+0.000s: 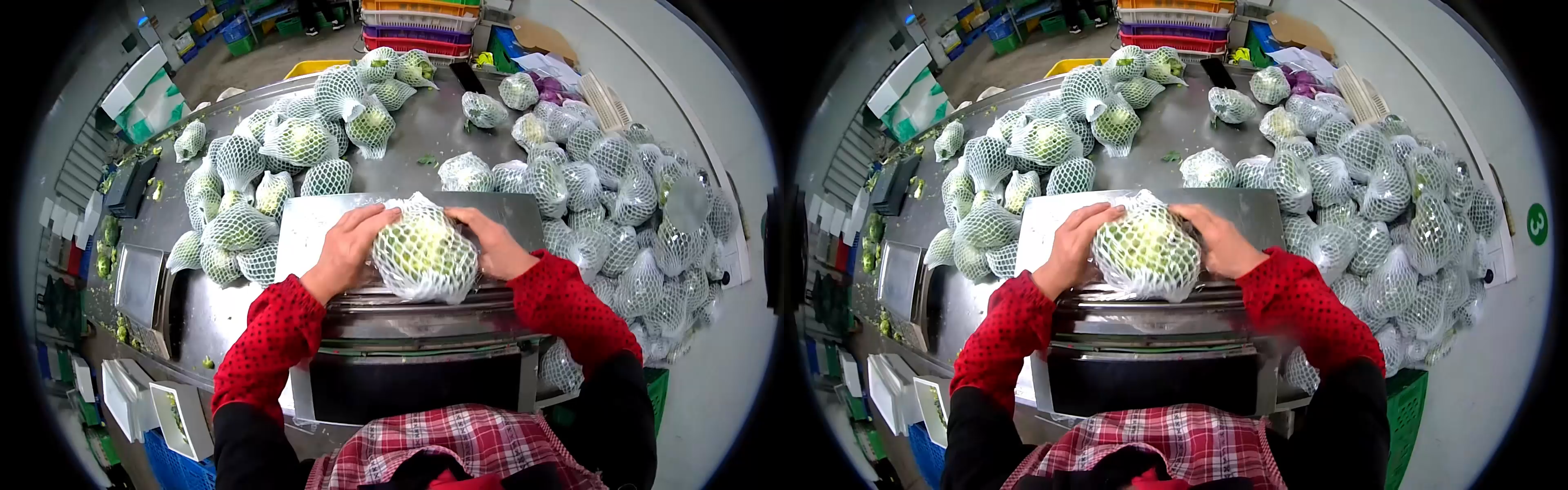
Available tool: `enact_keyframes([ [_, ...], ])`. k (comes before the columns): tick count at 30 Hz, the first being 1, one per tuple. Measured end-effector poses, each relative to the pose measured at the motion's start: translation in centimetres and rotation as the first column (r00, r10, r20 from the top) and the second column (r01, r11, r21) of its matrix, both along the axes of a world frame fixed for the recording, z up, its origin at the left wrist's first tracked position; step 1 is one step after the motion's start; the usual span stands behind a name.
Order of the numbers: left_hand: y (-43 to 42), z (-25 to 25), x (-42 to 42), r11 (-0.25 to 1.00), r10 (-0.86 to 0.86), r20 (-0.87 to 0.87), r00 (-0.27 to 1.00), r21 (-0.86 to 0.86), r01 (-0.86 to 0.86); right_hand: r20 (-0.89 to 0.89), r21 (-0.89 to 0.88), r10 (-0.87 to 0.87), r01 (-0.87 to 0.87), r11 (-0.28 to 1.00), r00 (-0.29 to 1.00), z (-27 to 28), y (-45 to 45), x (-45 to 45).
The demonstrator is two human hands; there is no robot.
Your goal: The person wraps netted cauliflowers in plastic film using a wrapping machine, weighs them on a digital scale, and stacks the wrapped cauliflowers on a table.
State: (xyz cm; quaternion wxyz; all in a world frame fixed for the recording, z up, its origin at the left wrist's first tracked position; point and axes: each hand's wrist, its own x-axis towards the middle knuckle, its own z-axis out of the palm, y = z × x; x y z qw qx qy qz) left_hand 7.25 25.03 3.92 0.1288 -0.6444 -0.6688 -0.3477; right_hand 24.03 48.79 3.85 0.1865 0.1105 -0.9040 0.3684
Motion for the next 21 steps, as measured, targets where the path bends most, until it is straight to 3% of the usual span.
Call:
enact_keyframes([
  [1, -0.5, 0.6, 0.5, 1.0, -0.002, -0.001, 1.0, -0.008, 0.002, 0.056, -0.049, 0.022, -0.019, 0.999, 0.998, 0.9, -0.2, 0.5],
  [3, -1.6, 1.2, 2.4, 0.993, -0.086, 0.361, 0.929, -0.041, 0.108, 0.143, -0.049, 0.076, -0.069, 0.996, 0.987, 4.4, -1.3, 3.1],
  [4, -2.9, 2.7, 4.0, 0.992, -0.037, 0.335, 0.942, -0.1, 0.074, 0.237, -0.137, 0.123, -0.093, 0.986, 0.964, 5.6, -2.1, 4.9],
  [5, -3.9, 2.4, 6.1, 0.995, -0.012, 0.476, 0.879, -0.081, 0.057, 0.326, -0.225, 0.179, -0.108, 0.968, 0.928, 6.4, -2.8, 6.7],
  [6, -5.6, 2.6, 7.8, 0.986, 0.028, 0.566, 0.824, -0.15, 0.07, 0.329, -0.17, 0.158, -0.107, 0.98, 0.931, 7.0, -3.9, 8.5],
  [7, -7.4, 3.2, 9.7, 0.971, 0.074, 0.647, 0.759, -0.221, 0.093, 0.395, -0.229, 0.17, -0.082, 0.97, 0.903, 7.6, -5.5, 10.5],
  [8, -8.8, 4.5, 12.0, 0.936, 0.102, 0.875, 0.473, -0.245, 0.253, 0.412, -0.246, 0.216, -0.121, 0.962, 0.885, 6.6, -6.5, 12.4],
  [9, -10.4, 2.5, 13.8, 0.956, 0.039, 0.903, 0.427, -0.158, 0.247, 0.421, -0.259, 0.263, -0.163, 0.952, 0.868, 5.4, -7.4, 14.2],
  [11, -13.6, -0.5, 16.8, 0.928, 0.204, 0.972, 0.115, -0.229, 0.294, 0.709, -0.598, 0.37, 0.233, 0.767, 0.6, 2.6, -9.4, 17.6],
  [12, -14.8, -1.1, 18.0, 0.983, 0.119, 0.924, -0.362, -0.06, 0.172, 0.711, -0.701, 0.434, 0.505, 0.505, 0.553, 1.6, -10.3, 19.1],
  [13, -17.4, -4.6, 18.8, 0.989, -0.038, 0.846, -0.531, 0.109, 0.103, 0.689, -0.674, 0.505, 0.717, 0.181, 0.52, 1.3, -11.3, 20.3],
  [14, -17.8, -3.1, 20.3, 0.986, -0.137, 0.802, -0.582, 0.168, -0.001, 0.575, -0.752, 0.492, 0.66, 0.002, 0.654, 1.7, -12.3, 21.5],
  [15, -18.1, -1.7, 22.2, 0.971, -0.235, 0.742, -0.628, 0.212, -0.113, 0.58, -0.743, 0.501, 0.669, 0.002, 0.643, 1.4, -13.6, 22.5],
  [16, -18.6, -3.0, 23.3, 0.974, -0.215, 0.847, -0.486, 0.151, -0.168, 0.583, -0.812, 0.235, 0.564, 0.147, 0.778, 0.9, -15.1, 23.1],
  [17, -17.7, -2.8, 24.4, 0.954, 0.003, 0.936, -0.352, -0.108, -0.279, 0.488, -0.822, -0.034, 0.472, 0.318, 0.872, 0.6, -16.1, 23.4],
  [19, -16.5, -2.5, 24.9, 0.887, 0.085, 0.943, -0.322, -0.219, -0.406, 0.543, -0.711, -0.235, 0.59, 0.382, 0.806, 0.3, -16.7, 22.8],
  [21, -17.0, -1.2, 25.1, 0.744, 0.378, 0.891, -0.252, -0.454, -0.489, 0.582, -0.507, -0.441, 0.729, 0.46, 0.683, 0.5, -16.1, 22.3],
])
